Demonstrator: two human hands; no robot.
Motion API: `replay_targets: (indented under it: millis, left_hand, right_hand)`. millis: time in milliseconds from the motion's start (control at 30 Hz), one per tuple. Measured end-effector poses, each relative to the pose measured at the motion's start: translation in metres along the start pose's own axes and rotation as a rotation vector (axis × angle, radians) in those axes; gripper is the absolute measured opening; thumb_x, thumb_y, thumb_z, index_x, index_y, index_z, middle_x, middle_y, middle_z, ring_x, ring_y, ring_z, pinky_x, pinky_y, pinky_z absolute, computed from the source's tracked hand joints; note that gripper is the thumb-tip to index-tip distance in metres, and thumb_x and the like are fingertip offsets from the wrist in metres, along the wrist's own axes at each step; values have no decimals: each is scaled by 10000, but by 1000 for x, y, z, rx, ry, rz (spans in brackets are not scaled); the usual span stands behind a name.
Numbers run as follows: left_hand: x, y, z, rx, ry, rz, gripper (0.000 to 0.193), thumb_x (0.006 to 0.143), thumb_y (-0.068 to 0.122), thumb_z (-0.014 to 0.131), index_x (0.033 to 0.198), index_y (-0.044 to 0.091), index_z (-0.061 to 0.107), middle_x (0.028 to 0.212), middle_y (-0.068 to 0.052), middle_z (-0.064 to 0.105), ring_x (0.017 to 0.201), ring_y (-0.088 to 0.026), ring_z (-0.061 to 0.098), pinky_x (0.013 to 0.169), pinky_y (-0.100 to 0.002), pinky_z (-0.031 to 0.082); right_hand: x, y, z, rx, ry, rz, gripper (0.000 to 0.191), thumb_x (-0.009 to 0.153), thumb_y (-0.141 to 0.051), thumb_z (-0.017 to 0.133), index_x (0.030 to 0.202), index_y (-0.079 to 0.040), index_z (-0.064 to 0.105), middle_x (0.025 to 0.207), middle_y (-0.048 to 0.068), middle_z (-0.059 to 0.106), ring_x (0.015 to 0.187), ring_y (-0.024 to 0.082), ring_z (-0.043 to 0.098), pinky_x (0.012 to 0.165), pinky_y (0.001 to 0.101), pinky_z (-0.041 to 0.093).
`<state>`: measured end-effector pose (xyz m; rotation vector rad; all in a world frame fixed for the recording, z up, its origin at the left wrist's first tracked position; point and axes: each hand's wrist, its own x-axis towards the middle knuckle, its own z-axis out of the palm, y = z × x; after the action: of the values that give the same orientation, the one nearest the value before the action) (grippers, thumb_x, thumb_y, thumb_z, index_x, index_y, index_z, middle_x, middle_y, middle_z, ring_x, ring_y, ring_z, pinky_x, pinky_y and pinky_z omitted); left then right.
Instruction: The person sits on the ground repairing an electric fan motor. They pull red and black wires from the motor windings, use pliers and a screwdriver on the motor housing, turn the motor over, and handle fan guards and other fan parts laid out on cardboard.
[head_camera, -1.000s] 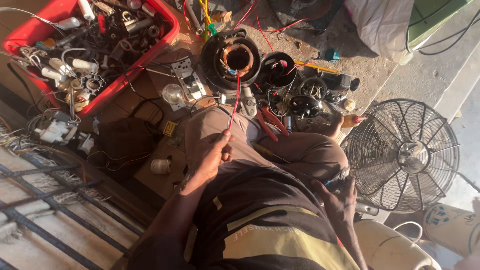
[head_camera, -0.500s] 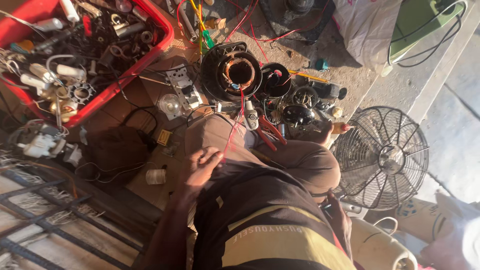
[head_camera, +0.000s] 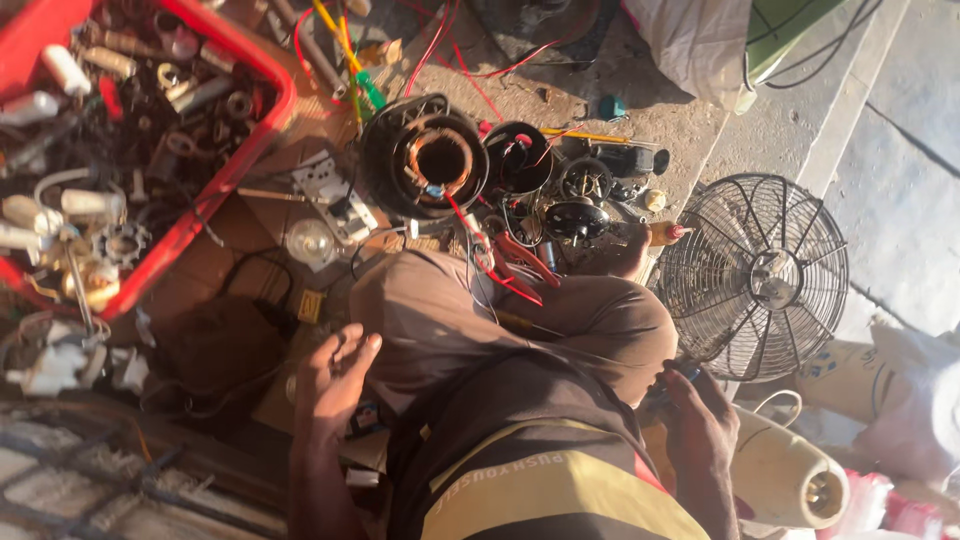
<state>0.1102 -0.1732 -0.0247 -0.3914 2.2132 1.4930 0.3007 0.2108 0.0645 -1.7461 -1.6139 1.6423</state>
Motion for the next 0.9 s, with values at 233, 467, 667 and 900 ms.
replay_targets:
  millis: [233,467,667,900]
  left_hand:
    - [-1,11,-9,-185,-82,-122,344,914,240,772,1091,-54,773,893,-49,709,810,-83,602,756,-257,473]
    - [8,66,-14,-359,-350,116,239,969,167,742,1063,-52,749,819,-108,707,722,-147,621,761,-256,507]
    - [39,115,12,-386,-184,45,234,900,67,741,1116,-6,691,965,-52,723,792,-116,663,733,-267,544]
    - [49,90,33,-463,-197,-24,194,940,86,732,1103,-13,697,931,-63,711,775,-122,655,660,-256,503]
  right_hand:
    - [8,24,8,148,-253,-71,610,881,-148,626,1447,62,539,1275,185,680,1090,271,649,945,400,501]
    - [14,34,-11,877,-815,-14,870,817,-302,696,1526,53,338,1451,291,566,1373,421,528,1156,525,391]
    - [29,14,-22,603,-862,-41,933,842,-274,756,1616,66,362,1496,296,498,1403,410,489,1211,532,372]
    - [31,3,-2,-1325,-516,-681,800,678,-587,867,1365,-312,565,1457,170,553,1287,386,536,1040,427,466]
